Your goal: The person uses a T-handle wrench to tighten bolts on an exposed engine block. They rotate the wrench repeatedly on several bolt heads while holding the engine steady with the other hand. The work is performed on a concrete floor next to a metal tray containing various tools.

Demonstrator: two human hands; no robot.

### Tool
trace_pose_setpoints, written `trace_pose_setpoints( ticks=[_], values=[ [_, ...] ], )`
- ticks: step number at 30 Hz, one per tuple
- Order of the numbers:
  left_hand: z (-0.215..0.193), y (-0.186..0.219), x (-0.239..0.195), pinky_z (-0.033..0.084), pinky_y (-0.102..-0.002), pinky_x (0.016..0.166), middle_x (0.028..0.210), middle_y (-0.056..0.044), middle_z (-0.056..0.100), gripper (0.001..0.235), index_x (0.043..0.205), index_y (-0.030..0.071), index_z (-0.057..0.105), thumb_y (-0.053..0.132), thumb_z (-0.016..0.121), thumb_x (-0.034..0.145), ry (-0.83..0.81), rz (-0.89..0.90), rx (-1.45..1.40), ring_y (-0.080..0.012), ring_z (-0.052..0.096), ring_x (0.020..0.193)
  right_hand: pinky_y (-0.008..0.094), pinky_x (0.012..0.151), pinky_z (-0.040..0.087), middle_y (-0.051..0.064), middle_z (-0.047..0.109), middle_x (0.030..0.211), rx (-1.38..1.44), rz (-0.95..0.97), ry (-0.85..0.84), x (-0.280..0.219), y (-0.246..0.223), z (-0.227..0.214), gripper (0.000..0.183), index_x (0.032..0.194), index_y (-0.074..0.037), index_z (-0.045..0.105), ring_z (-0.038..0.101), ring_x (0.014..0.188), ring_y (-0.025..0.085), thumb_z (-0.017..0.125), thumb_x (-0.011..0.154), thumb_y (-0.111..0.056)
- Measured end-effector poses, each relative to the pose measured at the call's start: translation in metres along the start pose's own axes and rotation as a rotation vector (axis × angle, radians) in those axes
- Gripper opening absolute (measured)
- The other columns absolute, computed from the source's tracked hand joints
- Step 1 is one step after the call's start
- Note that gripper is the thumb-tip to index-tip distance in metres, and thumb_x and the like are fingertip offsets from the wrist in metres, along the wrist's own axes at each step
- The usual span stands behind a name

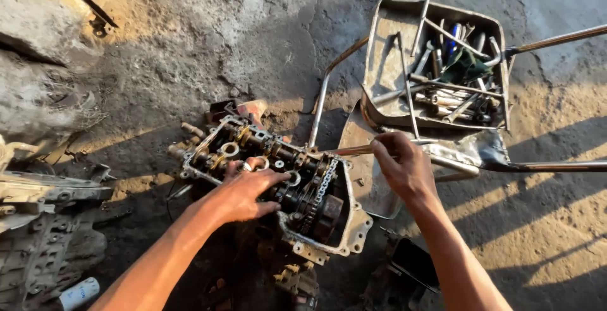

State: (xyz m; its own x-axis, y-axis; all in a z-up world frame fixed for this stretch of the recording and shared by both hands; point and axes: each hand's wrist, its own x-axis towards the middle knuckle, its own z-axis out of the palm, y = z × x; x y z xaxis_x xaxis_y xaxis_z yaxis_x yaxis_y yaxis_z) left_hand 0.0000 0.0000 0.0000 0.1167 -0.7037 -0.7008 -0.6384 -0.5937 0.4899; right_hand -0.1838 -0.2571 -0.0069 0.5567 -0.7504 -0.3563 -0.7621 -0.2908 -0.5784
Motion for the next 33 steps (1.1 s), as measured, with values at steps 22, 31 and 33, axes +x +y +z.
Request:
trace_pose_setpoints(
  ticks=[22,31,33],
  values=[
    [-0.029,-0.008,0.017,0.019,-0.056,0.117,0.095,-0.001,0.065,0.061,0.151,0.028,0.049,0.043,0.071,0.095,-0.100,0.094,-0.044,-0.0204,0.053,0.121,0.055,0.098,0.055,0.016,0.076,0.109,-0.018,-0.257,-0.319,-0.033,-0.051,0.050,0.033,0.115,-0.014,0.072,0.067,0.113,0.041,0.070,0.089,-0.035],
    [0.015,-0.023,0.031,0.032,-0.047,0.100,0.138,0.001,0.060,0.073,0.133,0.021,0.054,0.053,0.085,0.075,0.165,0.012,-0.090,-0.0253,0.051,0.128,0.047,0.087,0.029,-0.004,0.074,0.100,-0.403,-0.426,-0.588,-0.032,-0.086,0.081,0.023,0.097,-0.026,0.070,0.057,0.101,0.025,0.061,0.095,-0.047],
    [0.040,-0.023,0.028,0.036,-0.052,0.097,0.116,0.001,0.064,0.051,0.110,0.016,0.063,0.056,0.080,0.085,0.392,-0.001,0.010,-0.0244,0.060,0.107,0.048,0.096,0.032,0.005,0.070,0.086,-0.432,-0.573,-0.587,-0.029,-0.087,0.085,0.035,0.081,-0.014,0.054,0.056,0.090,0.026,0.065,0.100,-0.040]
  ],
)
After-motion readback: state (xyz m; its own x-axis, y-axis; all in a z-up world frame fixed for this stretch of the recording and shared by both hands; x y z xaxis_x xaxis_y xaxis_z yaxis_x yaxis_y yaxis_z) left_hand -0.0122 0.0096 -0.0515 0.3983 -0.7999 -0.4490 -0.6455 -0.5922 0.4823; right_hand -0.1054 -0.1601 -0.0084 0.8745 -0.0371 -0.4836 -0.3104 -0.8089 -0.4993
